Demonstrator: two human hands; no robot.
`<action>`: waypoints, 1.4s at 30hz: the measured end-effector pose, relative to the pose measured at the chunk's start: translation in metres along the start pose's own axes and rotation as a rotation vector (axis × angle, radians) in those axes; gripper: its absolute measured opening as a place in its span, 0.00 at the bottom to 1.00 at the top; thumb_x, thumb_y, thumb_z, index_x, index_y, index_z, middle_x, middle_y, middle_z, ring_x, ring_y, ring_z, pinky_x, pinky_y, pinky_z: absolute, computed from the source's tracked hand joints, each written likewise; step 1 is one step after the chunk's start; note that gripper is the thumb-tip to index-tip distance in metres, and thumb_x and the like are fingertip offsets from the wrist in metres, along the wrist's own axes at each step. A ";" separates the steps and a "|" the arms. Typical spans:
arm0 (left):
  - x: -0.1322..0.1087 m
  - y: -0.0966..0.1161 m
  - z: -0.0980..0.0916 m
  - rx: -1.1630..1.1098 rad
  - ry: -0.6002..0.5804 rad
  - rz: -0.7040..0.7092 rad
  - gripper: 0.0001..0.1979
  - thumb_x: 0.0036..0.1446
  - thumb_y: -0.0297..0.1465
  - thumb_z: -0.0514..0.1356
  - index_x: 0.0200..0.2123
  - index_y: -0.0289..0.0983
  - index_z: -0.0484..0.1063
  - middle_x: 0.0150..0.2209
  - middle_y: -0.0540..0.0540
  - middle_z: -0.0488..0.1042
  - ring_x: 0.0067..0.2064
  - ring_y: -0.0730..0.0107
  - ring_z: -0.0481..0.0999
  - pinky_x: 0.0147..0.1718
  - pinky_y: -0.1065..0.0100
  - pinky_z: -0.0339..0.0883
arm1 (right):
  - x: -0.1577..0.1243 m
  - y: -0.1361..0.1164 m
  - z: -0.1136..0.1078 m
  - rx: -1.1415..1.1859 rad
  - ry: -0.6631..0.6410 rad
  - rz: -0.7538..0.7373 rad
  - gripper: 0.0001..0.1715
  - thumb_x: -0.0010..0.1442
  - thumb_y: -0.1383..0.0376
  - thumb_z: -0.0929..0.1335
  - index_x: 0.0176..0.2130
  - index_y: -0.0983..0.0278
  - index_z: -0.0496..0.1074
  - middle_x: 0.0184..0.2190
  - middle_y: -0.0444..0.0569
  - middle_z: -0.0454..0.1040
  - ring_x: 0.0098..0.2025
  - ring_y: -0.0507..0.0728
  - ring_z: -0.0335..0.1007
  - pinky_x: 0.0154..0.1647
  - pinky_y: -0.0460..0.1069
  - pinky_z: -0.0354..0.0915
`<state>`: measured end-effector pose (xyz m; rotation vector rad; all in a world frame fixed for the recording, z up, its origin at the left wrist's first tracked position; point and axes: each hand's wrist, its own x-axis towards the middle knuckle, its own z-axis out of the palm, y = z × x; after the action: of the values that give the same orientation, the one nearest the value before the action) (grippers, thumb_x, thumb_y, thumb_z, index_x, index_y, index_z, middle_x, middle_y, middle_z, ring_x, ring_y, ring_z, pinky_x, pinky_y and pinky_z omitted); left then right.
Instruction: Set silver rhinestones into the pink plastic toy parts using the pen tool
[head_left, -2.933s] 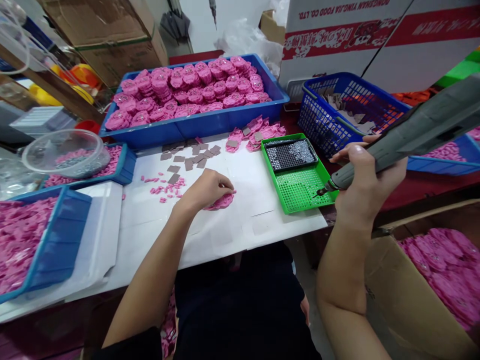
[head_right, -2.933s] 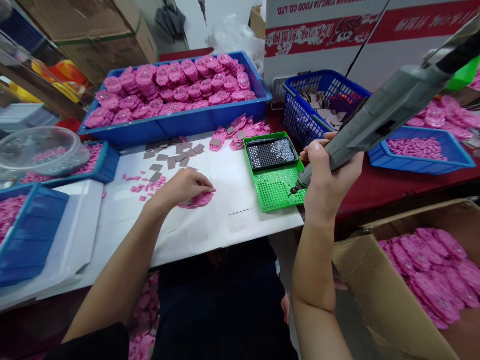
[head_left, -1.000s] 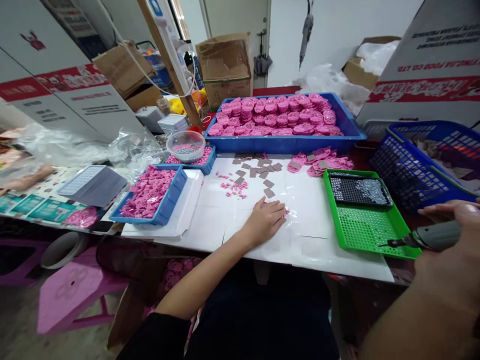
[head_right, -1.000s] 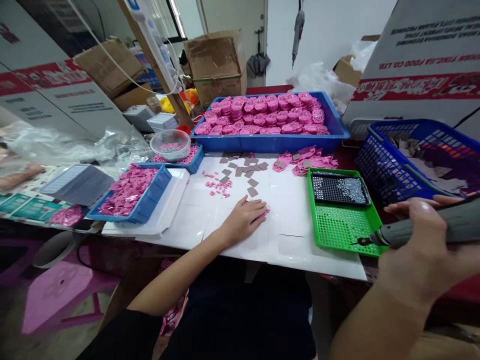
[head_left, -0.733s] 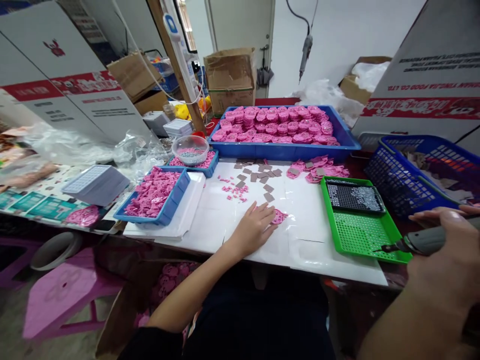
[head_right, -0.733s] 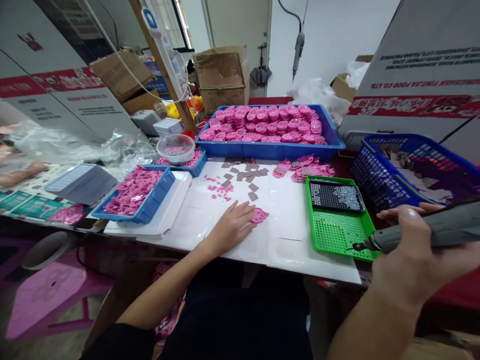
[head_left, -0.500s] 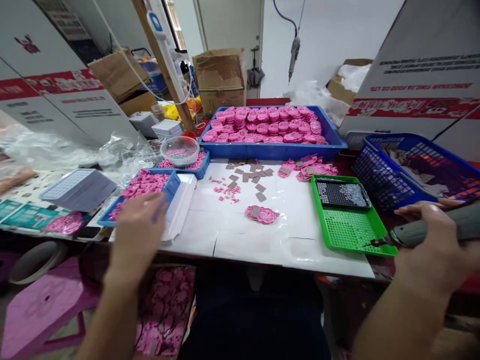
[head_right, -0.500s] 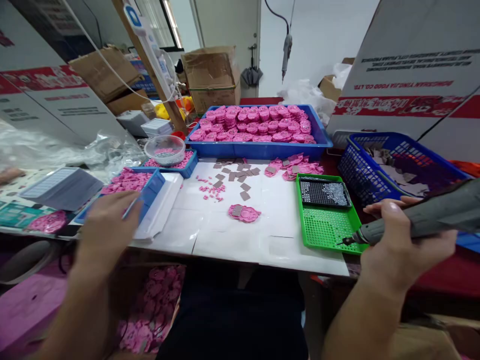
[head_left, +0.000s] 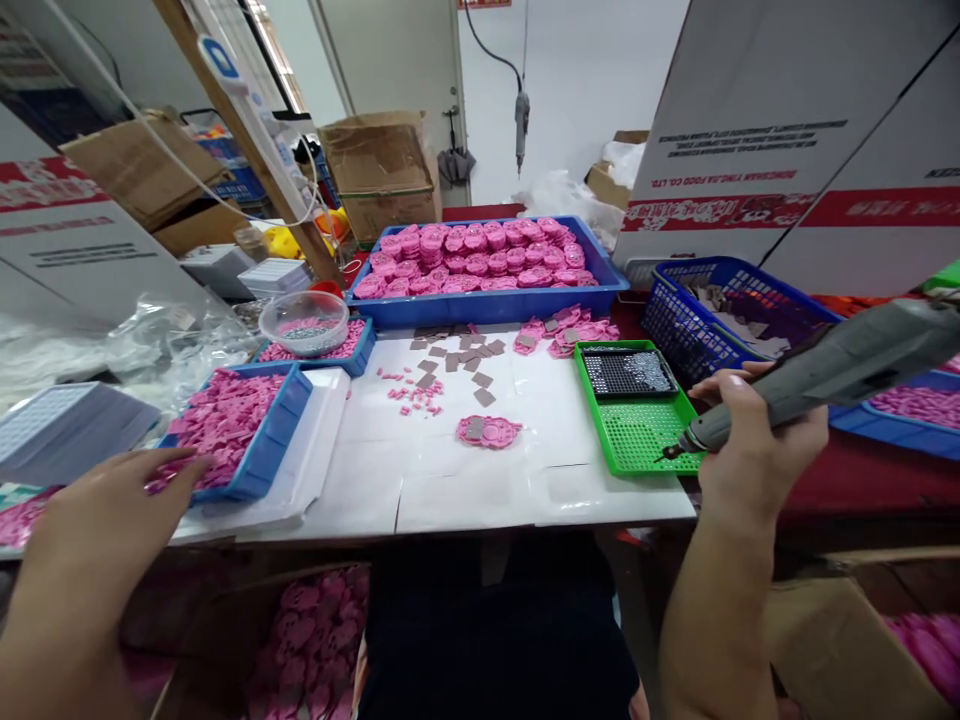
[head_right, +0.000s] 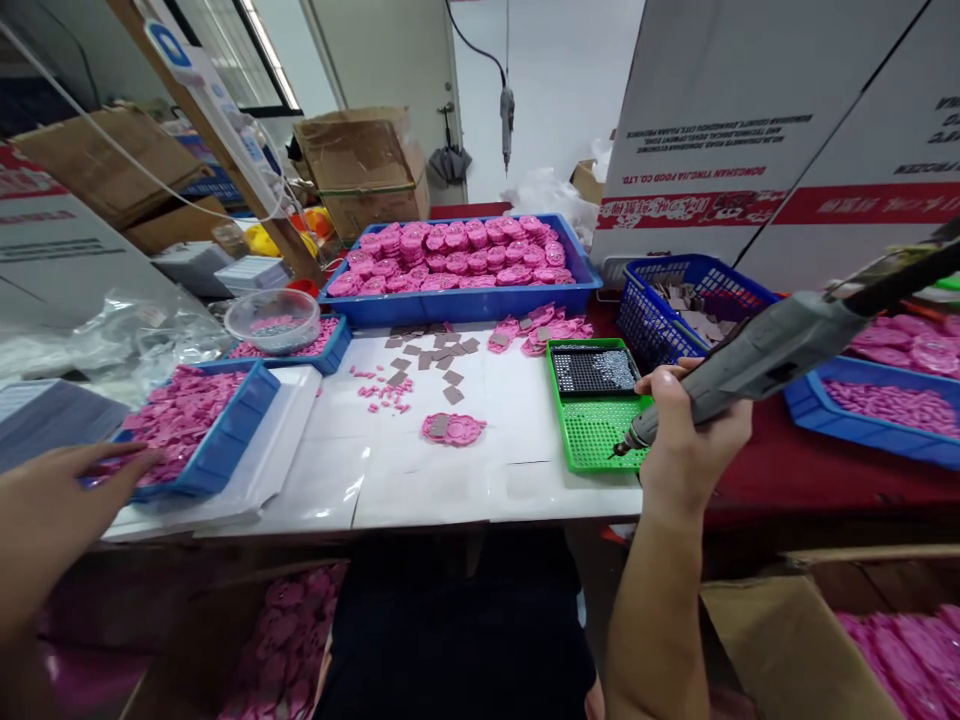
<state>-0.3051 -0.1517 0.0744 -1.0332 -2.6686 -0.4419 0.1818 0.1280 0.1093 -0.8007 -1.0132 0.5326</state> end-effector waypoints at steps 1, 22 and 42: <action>-0.002 0.010 -0.001 -0.003 0.066 0.034 0.15 0.58 0.51 0.56 0.33 0.50 0.76 0.36 0.49 0.81 0.35 0.49 0.80 0.35 0.49 0.76 | 0.001 -0.001 0.001 0.012 0.007 -0.005 0.13 0.48 0.66 0.74 0.36 0.62 0.72 0.25 0.39 0.73 0.22 0.52 0.69 0.31 0.51 0.68; 0.105 0.361 0.180 -0.317 -0.210 0.376 0.09 0.65 0.32 0.60 0.43 0.32 0.75 0.51 0.32 0.77 0.57 0.48 0.74 0.55 0.50 0.68 | 0.027 0.012 0.030 0.145 -0.025 0.002 0.14 0.54 0.63 0.73 0.40 0.61 0.69 0.26 0.37 0.70 0.21 0.51 0.69 0.28 0.51 0.71; -0.039 0.220 0.096 -0.877 -0.167 0.771 0.04 0.66 0.30 0.62 0.41 0.42 0.78 0.49 0.45 0.82 0.52 0.61 0.82 0.53 0.57 0.79 | 0.021 0.049 0.023 0.166 0.117 -0.072 0.13 0.49 0.68 0.70 0.38 0.62 0.70 0.22 0.36 0.67 0.16 0.49 0.62 0.16 0.48 0.60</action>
<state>-0.1374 0.0139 0.0143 -2.2550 -1.8921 -1.4116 0.1692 0.1803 0.0882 -0.6383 -0.8746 0.4952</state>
